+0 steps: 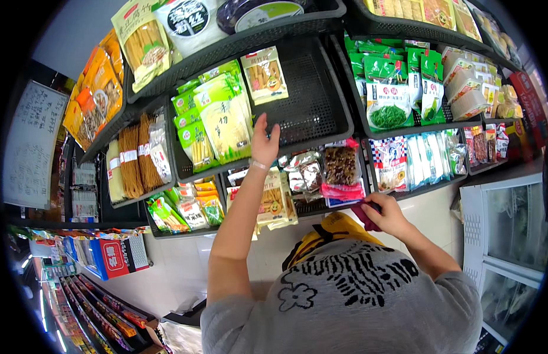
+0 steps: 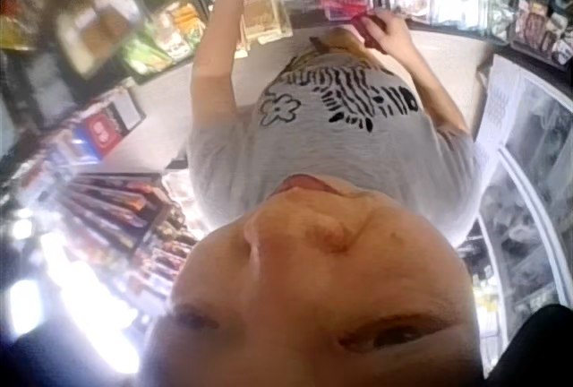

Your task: The person washes a cloth in a basin, enters a convenience store, and wipes several packaged food items on a shelf with the cloth before putting them back.

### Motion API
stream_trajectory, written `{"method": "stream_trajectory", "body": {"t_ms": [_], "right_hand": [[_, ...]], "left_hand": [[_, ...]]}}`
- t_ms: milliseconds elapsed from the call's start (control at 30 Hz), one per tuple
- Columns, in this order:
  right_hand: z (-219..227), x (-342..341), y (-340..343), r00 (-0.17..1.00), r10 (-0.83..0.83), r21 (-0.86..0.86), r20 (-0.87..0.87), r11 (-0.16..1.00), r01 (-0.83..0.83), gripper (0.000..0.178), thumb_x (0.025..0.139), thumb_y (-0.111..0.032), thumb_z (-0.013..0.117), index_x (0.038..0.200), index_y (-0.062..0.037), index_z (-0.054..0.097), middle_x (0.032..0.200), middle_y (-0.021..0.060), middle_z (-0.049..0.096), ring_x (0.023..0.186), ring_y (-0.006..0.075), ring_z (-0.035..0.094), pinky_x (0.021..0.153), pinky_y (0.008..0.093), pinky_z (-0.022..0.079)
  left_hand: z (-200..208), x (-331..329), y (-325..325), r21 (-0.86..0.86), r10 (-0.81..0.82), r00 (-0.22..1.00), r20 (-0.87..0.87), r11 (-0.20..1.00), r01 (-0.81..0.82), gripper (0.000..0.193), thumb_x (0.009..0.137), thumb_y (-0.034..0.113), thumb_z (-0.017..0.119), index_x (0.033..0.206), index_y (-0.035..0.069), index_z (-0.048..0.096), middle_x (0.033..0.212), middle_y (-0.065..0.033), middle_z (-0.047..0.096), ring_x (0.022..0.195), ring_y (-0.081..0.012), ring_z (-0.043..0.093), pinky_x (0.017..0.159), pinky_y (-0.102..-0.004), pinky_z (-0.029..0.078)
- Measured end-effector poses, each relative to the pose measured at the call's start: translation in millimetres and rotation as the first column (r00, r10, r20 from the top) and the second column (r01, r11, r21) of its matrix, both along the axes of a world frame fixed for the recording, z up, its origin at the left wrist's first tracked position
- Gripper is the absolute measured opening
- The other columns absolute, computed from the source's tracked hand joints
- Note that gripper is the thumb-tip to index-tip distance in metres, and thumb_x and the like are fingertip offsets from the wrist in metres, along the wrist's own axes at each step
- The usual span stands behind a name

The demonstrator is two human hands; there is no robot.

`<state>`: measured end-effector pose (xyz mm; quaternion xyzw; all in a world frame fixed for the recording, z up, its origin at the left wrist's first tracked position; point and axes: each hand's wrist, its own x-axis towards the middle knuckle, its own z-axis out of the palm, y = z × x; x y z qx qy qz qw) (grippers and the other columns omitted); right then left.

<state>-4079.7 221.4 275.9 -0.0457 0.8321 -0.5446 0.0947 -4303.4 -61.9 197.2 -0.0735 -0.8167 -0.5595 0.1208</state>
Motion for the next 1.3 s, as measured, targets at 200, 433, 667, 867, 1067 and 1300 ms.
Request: {"method": "stream_trajectory", "body": {"t_ms": [200,433,667,867,1067,1300], "right_hand": [[0.9,9.0,44.6,0.967,-0.173,-0.063,0.188,0.980,0.187,0.017,0.086,-0.010,0.053,0.096,0.0034,0.051,0.067,0.0111,0.058,0.051,0.0177,0.063,0.038,0.0235,0.045],[2.4,17.2,72.9,0.830,-0.424,-0.031,0.363,0.884,0.466,0.015,0.081,-0.010,0.059,0.087,0.0031,0.057,0.072,0.0071,0.059,0.064,0.0107,0.052,0.058,0.0251,0.044],[-4.2,11.8,78.6,0.858,-0.350,-0.137,0.376,0.895,0.425,0.015,0.087,-0.010,0.051,0.095,0.0023,0.051,0.064,0.0082,0.058,0.045,0.0138,0.059,0.037,0.0227,0.044],[1.5,-3.7,64.6,0.925,-0.251,-0.173,0.285,0.936,0.307,0.015,0.086,-0.011,0.053,0.094,0.0020,0.052,0.068,0.0071,0.059,0.052,0.0130,0.059,0.044,0.0239,0.046],[6.7,-14.3,36.0,0.845,-0.127,-0.555,0.520,0.701,0.447,0.018,0.088,-0.017,0.053,0.095,-0.0007,0.055,0.083,0.0032,0.059,0.073,0.0093,0.055,0.066,0.0224,0.045],[59.3,-52.0,-72.3,0.934,0.244,-0.890,0.260,0.436,0.134,0.042,0.087,-0.020,0.053,0.123,-0.0005,0.040,0.118,0.0118,0.049,0.105,0.0202,0.052,0.090,0.0329,0.042]], "left_hand": [[-19.9,-127.9,21.2,-0.357,0.266,0.961,-0.076,0.893,-0.275,0.061,0.075,0.016,0.063,0.122,-0.011,0.035,0.114,-0.0296,0.047,0.105,-0.0416,0.049,0.091,-0.0409,0.040],[-52.4,-207.4,12.9,-0.265,0.422,0.892,0.160,0.889,-0.373,0.097,0.065,0.043,0.073,0.127,-0.013,0.025,0.117,-0.0292,0.049,0.107,-0.0355,0.052,0.090,-0.0342,0.043],[-45.4,-202.0,12.2,-0.033,0.308,0.864,0.398,0.946,-0.322,0.060,0.060,0.021,0.082,0.106,-0.005,0.055,0.097,-0.0116,0.062,0.080,-0.0189,0.061,0.073,-0.0280,0.049],[17.3,-124.9,32.5,0.548,-0.049,0.871,0.489,0.794,-0.264,0.038,0.072,0.009,0.072,0.102,-0.004,0.055,0.091,-0.0090,0.061,0.078,-0.0189,0.060,0.067,-0.0309,0.050],[61.3,40.8,-8.7,0.732,-0.241,0.873,0.424,0.659,-0.173,0.057,0.075,0.004,0.066,0.125,0.008,0.038,0.111,-0.0068,0.054,0.097,-0.0178,0.054,0.077,-0.0286,0.047],[88.9,204.9,-47.0,0.803,-0.149,0.944,0.293,0.575,-0.158,0.065,0.077,-0.008,0.057,0.133,0.007,0.028,0.123,-0.0082,0.047,0.111,-0.0192,0.048,0.089,-0.0314,0.044]]}}
